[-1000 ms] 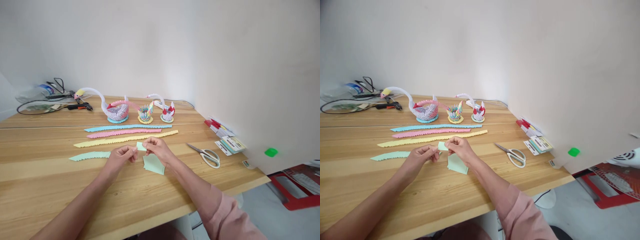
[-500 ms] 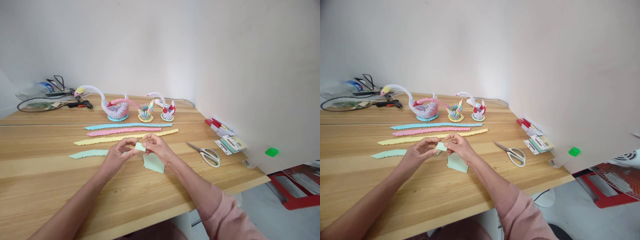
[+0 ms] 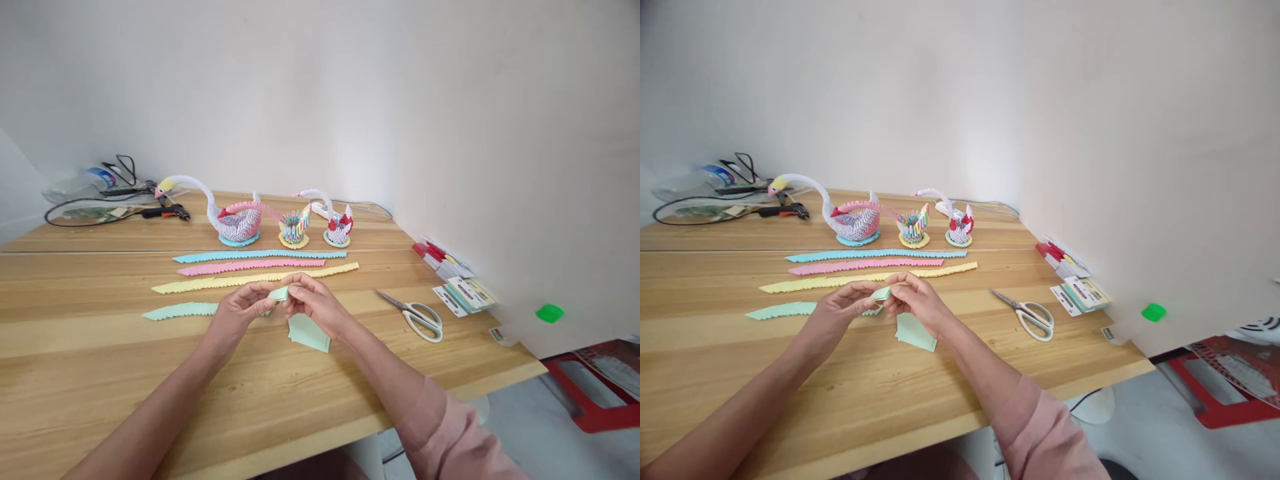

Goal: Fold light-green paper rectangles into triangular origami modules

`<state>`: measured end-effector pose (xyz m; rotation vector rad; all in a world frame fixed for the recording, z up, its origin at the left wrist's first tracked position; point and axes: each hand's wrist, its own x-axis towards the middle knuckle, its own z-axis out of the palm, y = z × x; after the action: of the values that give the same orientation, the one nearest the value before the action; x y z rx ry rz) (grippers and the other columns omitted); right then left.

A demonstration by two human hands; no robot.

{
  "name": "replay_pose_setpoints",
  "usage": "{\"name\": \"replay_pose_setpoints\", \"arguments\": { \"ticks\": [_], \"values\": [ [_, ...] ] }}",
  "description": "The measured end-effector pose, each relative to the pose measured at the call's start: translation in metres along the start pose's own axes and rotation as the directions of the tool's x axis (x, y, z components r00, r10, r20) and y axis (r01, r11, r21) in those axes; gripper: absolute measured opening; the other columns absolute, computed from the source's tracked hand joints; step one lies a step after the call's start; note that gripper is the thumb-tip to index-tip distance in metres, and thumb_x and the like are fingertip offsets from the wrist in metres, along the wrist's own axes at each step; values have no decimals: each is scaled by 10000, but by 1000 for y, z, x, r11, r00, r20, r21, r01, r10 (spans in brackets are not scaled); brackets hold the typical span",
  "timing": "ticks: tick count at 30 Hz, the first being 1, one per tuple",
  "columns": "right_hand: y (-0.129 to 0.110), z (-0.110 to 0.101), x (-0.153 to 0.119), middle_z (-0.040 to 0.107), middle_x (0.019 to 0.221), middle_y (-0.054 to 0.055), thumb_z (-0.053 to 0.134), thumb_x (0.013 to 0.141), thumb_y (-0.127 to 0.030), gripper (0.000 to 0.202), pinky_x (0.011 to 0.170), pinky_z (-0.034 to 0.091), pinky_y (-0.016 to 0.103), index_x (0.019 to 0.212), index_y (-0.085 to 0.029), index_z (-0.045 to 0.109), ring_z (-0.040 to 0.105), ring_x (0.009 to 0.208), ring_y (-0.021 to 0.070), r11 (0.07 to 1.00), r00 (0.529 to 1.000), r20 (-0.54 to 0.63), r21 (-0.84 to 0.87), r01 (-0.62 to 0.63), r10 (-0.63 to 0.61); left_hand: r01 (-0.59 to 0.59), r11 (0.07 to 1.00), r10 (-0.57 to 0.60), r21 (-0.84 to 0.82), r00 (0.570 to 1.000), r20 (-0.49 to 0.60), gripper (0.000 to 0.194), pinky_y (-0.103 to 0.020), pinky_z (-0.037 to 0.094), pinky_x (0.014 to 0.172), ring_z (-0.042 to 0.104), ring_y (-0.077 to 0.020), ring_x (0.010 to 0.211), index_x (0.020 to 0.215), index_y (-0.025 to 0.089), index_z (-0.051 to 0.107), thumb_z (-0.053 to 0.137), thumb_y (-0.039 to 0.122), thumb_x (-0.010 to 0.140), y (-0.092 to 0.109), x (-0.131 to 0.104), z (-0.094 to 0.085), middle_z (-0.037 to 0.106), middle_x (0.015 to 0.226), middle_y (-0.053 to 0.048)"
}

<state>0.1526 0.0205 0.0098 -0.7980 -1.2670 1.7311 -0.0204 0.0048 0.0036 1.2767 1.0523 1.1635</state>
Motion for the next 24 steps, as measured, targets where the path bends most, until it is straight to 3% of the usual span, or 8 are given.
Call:
{"name": "replay_pose_setpoints", "arguments": {
  "ticks": [6, 16, 24],
  "values": [
    [0, -1, -1, 607, 706, -29, 636, 741, -300, 319, 660, 486, 269, 1017, -193, 519, 563, 585, 79, 1000, 1000, -1, 0, -9, 9, -3, 1000, 3, -24, 1000, 26, 270, -319, 482, 740, 609, -180, 792, 912, 201, 637, 684, 354, 695, -3, 0, 1, 673, 906, -44],
    [-3, 2, -2, 599, 696, -22, 609, 765, -319, 319, 647, 484, 267, 1045, -199, 514, 558, 609, 89, 999, 998, 68, 34, 5, -8, -16, 976, 24, -216, 999, 39, 274, -308, 459, 739, 621, -161, 763, 971, 221, 625, 675, 341, 729, -11, 2, -1, 685, 799, -11],
    [-1, 0, -2, 591, 654, -25, 591, 756, -243, 326, 656, 489, 276, 1072, -198, 522, 555, 630, 100, 999, 997, 79, 46, -6, 2, 10, 988, -4, -155, 999, 36, 264, -274, 460, 701, 598, -142, 737, 948, 214, 632, 686, 331, 718, -6, -1, 3, 679, 860, -14]
  ]
}}
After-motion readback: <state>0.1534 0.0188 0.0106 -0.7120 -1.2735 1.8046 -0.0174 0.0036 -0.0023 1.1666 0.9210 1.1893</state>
